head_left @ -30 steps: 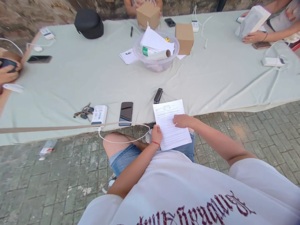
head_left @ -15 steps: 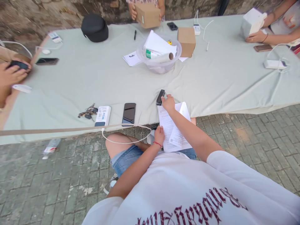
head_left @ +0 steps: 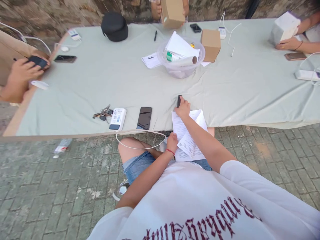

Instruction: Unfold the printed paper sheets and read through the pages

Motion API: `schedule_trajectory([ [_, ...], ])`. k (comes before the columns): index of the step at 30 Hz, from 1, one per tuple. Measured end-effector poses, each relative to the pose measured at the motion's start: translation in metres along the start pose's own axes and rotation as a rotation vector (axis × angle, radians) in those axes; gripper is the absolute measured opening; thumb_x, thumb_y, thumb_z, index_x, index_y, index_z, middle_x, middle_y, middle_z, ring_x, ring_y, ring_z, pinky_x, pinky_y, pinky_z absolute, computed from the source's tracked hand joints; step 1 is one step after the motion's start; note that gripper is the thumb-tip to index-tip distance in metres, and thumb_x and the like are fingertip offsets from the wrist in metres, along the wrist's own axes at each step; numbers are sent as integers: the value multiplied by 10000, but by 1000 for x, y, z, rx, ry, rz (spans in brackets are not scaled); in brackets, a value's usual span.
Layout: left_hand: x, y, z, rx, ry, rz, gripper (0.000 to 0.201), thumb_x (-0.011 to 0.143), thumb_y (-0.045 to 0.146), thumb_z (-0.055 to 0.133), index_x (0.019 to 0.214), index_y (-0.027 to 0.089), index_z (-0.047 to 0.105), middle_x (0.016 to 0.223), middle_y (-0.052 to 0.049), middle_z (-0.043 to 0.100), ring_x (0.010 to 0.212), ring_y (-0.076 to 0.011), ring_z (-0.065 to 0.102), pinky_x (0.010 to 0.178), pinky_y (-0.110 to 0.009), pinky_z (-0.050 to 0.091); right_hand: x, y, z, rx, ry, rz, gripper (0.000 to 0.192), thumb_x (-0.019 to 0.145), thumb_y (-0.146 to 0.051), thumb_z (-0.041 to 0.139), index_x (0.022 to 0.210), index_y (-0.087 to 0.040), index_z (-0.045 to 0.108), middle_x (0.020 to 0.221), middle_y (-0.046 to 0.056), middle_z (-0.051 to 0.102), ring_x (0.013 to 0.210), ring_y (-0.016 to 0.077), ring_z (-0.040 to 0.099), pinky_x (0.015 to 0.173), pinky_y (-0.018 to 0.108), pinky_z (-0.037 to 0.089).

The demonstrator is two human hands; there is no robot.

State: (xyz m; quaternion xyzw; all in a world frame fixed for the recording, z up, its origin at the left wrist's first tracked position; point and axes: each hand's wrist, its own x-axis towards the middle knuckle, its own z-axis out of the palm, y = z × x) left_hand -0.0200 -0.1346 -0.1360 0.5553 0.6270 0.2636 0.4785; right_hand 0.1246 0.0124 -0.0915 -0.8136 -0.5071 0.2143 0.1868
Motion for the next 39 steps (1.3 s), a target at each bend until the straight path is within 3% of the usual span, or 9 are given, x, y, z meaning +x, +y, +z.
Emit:
schedule_trajectory([
  [3,2,2,-2,28,-3,7,288,1018,298,487,735,247,505,733,-40,617,752,-241,602,820,-386,484,10,17,-10,87,-13,-26,757,926,-379,614,1617,-187,372,1303,214,636,1190,362,613,1047,520,486],
  [8,3,6,2,10,-24,-5,282,1006,274,488,727,242,507,734,-38,611,770,-236,596,831,-373,465,18,31,-23,282,-150,-38,618,969,-383,561,1550,-192,471,1118,96,737,938,232,719,862,364,566],
  [12,3,6,2,25,-51,-21,276,1010,300,478,746,234,525,757,-43,628,790,-234,595,834,-368,461,16,28,-29,362,-130,99,409,907,-397,683,1236,-154,700,1123,113,768,958,232,732,800,311,547],
  [14,4,6,0,33,-59,-37,275,1005,297,476,744,230,532,762,-47,639,799,-236,602,843,-370,464,14,26,-31,390,-133,141,330,891,-400,717,1107,-151,732,1082,103,778,944,222,731,786,288,534],
  [18,8,5,-3,23,-73,-41,267,991,286,489,740,222,555,768,-55,658,811,-240,618,862,-373,471,12,24,-33,370,-143,144,257,900,-379,718,1028,-157,741,995,83,783,913,215,728,782,283,522],
  [28,12,4,0,-121,-146,-63,257,956,313,506,774,188,637,825,-74,717,814,-237,636,821,-359,488,-2,20,-40,189,-125,62,361,1006,-418,611,1225,-147,704,1229,121,759,1107,240,716,926,317,512],
  [36,17,5,2,-184,-165,-54,286,951,365,518,794,175,664,816,-76,710,812,-238,622,831,-370,491,-9,13,-46,14,-144,14,381,1050,-413,511,1294,-171,676,1212,125,761,1163,297,684,1033,439,496],
  [39,18,9,2,-211,-184,-43,287,945,378,530,784,176,655,790,-62,694,792,-225,606,824,-363,490,-17,15,-46,-60,-72,-41,464,1062,-420,487,1436,-172,603,1349,162,700,1269,343,611,1052,500,493],
])
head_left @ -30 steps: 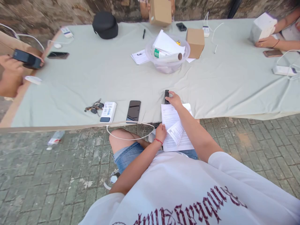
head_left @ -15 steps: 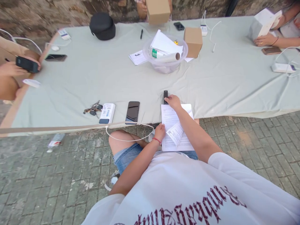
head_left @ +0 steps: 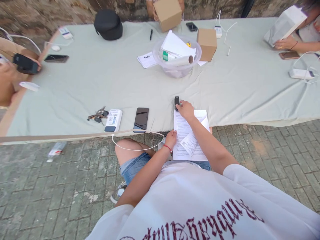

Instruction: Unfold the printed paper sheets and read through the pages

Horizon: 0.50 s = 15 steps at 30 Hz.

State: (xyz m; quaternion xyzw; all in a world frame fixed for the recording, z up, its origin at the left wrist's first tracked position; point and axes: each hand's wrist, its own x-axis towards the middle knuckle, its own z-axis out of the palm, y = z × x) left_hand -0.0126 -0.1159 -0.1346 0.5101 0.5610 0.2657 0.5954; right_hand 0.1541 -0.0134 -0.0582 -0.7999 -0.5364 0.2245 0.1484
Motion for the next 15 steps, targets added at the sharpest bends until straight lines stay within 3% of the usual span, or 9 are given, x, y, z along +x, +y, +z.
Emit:
schedule_trajectory([
  [4,-1,3,0,-17,-2,-12,290,926,393,552,724,189,601,722,-29,638,741,-198,552,774,-338,469,-13,7,-1,-82,85,-183,427,1063,-270,436,1441,-205,622,1520,136,601,1389,337,508,1094,518,472],
  [8,-3,5,1,-25,-6,-17,307,915,417,561,701,198,573,692,-15,602,726,-185,519,745,-319,448,-23,15,-5,-151,47,-396,461,1012,-91,388,1309,-210,719,1485,68,656,1490,280,446,1251,552,310],
  [11,-3,6,2,-37,-14,-19,289,928,398,525,743,188,598,731,-23,624,742,-185,527,755,-318,444,-29,20,-9,-223,24,-452,532,955,-10,374,1311,-204,719,1477,66,668,1546,262,401,1304,603,187],
  [15,-4,6,3,-18,-7,-23,283,937,383,509,750,188,594,739,-21,618,741,-185,521,763,-323,435,-39,22,-12,-289,-31,-507,577,941,4,353,1403,-154,660,1526,103,625,1562,252,396,1329,599,137],
])
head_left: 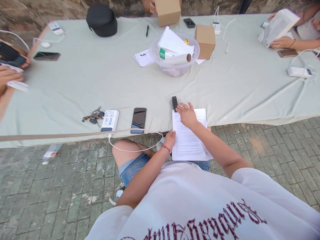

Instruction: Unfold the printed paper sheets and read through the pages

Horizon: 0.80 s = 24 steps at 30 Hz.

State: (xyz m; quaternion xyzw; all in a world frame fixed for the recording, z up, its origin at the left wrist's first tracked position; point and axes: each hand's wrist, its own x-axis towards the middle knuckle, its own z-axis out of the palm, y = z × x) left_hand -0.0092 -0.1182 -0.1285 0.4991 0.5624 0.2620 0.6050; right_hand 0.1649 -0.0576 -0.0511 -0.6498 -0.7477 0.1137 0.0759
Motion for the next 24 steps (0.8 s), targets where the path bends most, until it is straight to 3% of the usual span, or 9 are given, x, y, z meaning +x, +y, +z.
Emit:
schedule_trajectory([
  [4,1,-3,1,23,2,3,294,955,384,517,731,200,563,705,-4,587,717,-179,505,747,-319,428,-4,-3,1,-21,-54,-31,584,972,-36,327,1497,-96,577,1581,146,563,1548,249,425,1348,552,138],
  [8,2,-6,5,51,20,1,295,983,338,483,728,206,548,701,-3,583,716,-181,518,742,-317,423,-4,-4,4,26,-77,-35,605,985,-77,314,1551,-109,527,1598,123,548,1564,254,399,1356,522,159],
  [18,0,-4,6,71,12,3,316,1001,385,496,738,215,536,701,-5,566,738,-189,528,763,-325,440,-6,-6,11,49,-120,-6,610,979,-83,305,1557,-44,498,1632,167,494,1585,276,351,1339,503,224],
  [24,-2,-4,-1,136,33,39,318,987,394,508,721,221,528,704,-16,578,747,-204,546,781,-338,441,-11,-11,-1,17,-115,48,653,940,-62,385,1590,-82,447,1692,160,404,1592,301,329,1336,595,95],
])
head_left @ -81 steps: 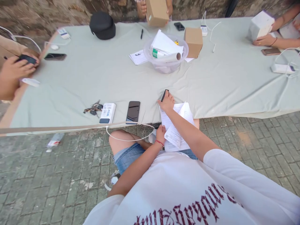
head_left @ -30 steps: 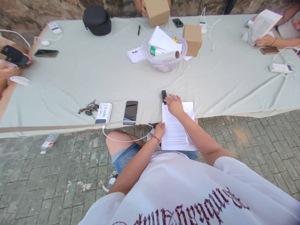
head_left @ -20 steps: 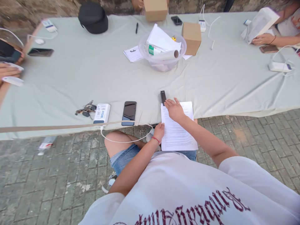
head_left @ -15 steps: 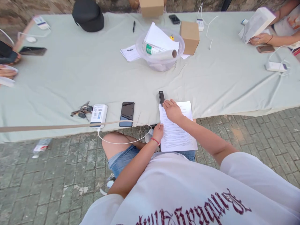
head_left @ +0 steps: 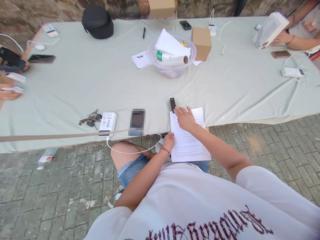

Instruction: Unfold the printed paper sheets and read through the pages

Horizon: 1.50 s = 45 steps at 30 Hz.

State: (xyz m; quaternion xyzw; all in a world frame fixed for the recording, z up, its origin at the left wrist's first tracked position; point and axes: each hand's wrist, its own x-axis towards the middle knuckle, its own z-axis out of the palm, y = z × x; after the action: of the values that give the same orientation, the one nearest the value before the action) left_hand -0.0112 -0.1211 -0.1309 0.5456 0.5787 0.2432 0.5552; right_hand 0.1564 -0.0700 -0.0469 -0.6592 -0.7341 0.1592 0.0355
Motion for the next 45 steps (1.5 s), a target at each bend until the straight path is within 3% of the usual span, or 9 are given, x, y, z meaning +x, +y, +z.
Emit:
schedule_trajectory([
  [3,-4,-3,-5,20,15,-7,299,985,364,494,728,219,549,699,-22,596,749,-215,566,787,-345,457,-22,3,7,0,11,74,672,946,-127,480,1614,-133,411,1730,149,331,1608,333,284,1317,643,104],
  [8,-9,-6,-11,48,46,-15,298,968,325,533,686,230,524,678,-19,583,758,-228,577,822,-361,464,-79,30,32,-18,38,221,494,1012,-251,487,1497,-197,564,1710,147,374,1610,359,257,1287,675,153],
  [12,-9,-6,-9,44,50,-7,300,982,295,508,690,232,530,720,-37,617,806,-243,602,852,-368,464,-119,50,43,63,99,431,518,1001,-284,494,1509,-204,556,1670,168,419,1538,387,363,1231,624,324],
  [16,-9,-7,-6,40,45,-2,285,990,294,496,721,230,561,761,-50,652,855,-256,628,880,-376,473,-141,52,51,228,186,599,541,951,-295,539,1483,-195,544,1514,183,560,1393,366,515,1110,519,485],
  [21,-11,-12,-5,76,48,2,275,995,293,473,742,226,555,792,-58,660,847,-254,626,871,-381,473,-146,62,61,543,97,742,344,924,-324,591,1236,-202,669,1177,127,753,1058,290,723,952,423,553],
  [29,-13,-18,-4,25,47,-18,297,989,408,506,758,227,548,803,-44,649,825,-236,596,852,-365,468,-150,87,68,947,86,709,323,892,-451,598,993,-193,763,997,86,810,982,292,745,872,396,578],
  [33,-11,-20,-4,32,50,-8,311,986,414,501,736,232,534,767,-24,622,804,-220,577,833,-344,453,-150,86,76,1073,49,658,301,833,-399,668,1032,-198,768,1069,70,818,1041,294,743,914,403,584],
  [37,-9,-23,-4,23,43,-6,306,991,403,484,748,227,542,769,-17,624,796,-208,576,818,-331,449,-147,86,80,1182,45,743,293,834,-328,652,1075,-191,748,1083,78,818,1028,280,759,927,407,597],
  [45,-8,-21,-2,125,90,-15,283,989,374,480,741,241,512,761,-30,594,800,-229,567,848,-357,439,-143,74,87,1240,113,715,525,754,-479,824,1167,-162,750,1177,120,800,1105,325,748,985,476,598],
])
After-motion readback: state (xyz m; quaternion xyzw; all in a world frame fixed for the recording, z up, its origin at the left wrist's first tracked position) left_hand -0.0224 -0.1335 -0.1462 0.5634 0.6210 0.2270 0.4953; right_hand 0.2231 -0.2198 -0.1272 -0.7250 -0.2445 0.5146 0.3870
